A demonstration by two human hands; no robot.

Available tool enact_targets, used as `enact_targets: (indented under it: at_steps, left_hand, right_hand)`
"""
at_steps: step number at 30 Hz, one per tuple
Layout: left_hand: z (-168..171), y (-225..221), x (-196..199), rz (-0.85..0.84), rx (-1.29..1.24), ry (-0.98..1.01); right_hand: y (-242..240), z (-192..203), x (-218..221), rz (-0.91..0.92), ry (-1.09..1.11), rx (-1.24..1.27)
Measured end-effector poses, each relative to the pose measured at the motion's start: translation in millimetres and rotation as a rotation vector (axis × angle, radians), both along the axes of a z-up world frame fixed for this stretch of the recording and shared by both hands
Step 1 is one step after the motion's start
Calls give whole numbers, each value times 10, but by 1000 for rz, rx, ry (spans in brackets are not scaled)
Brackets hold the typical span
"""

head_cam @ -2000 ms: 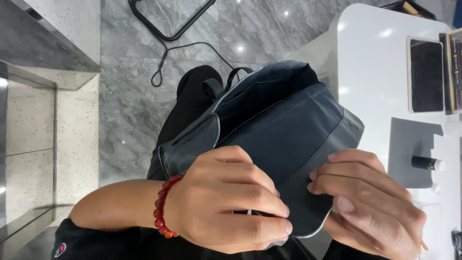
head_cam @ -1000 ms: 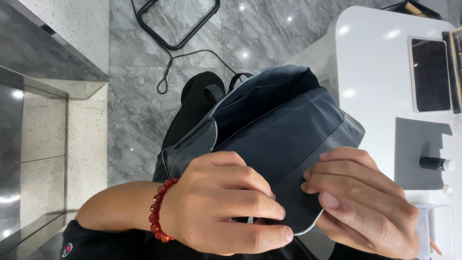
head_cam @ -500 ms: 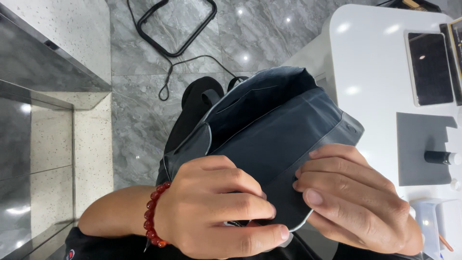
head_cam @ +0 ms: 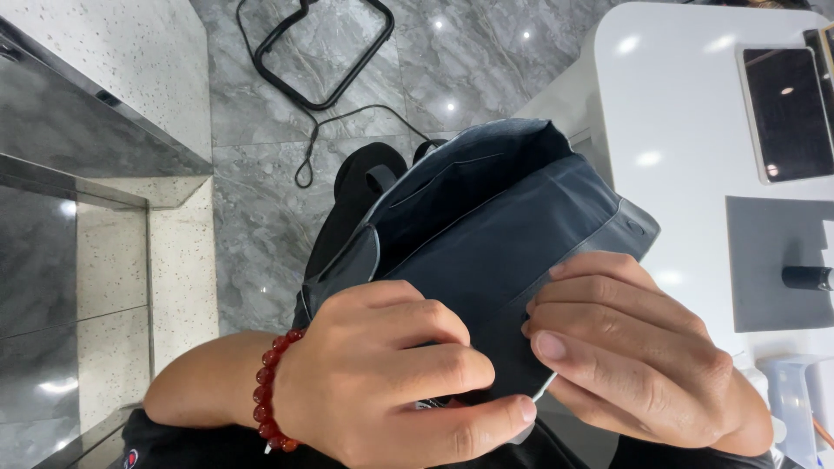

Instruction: Using a hair dryer to dry or heat a leather bag.

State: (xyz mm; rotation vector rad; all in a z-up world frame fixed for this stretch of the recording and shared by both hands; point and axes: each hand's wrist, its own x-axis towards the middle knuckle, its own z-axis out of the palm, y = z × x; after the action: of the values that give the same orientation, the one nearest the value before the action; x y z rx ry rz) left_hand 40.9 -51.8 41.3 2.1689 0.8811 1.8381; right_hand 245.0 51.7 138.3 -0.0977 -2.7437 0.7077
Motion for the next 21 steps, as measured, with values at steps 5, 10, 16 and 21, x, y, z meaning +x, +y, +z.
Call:
enact_targets:
  at_steps: [5,10,16,21]
  left_hand:
    - [19,11,-38,-36,-11,3]
    - [76,21,-49,-48,-50,4]
    - [102,25,-33,-32,-53,32]
    - [120,22,-27,-49,-78,-2]
  right_hand:
    - [26,10,-18,2,8,-11]
    - [54,18,-46,7,10,-25]
    - [63,13,-33,6,14,-2]
    - [49,14,-37,-3,25,6]
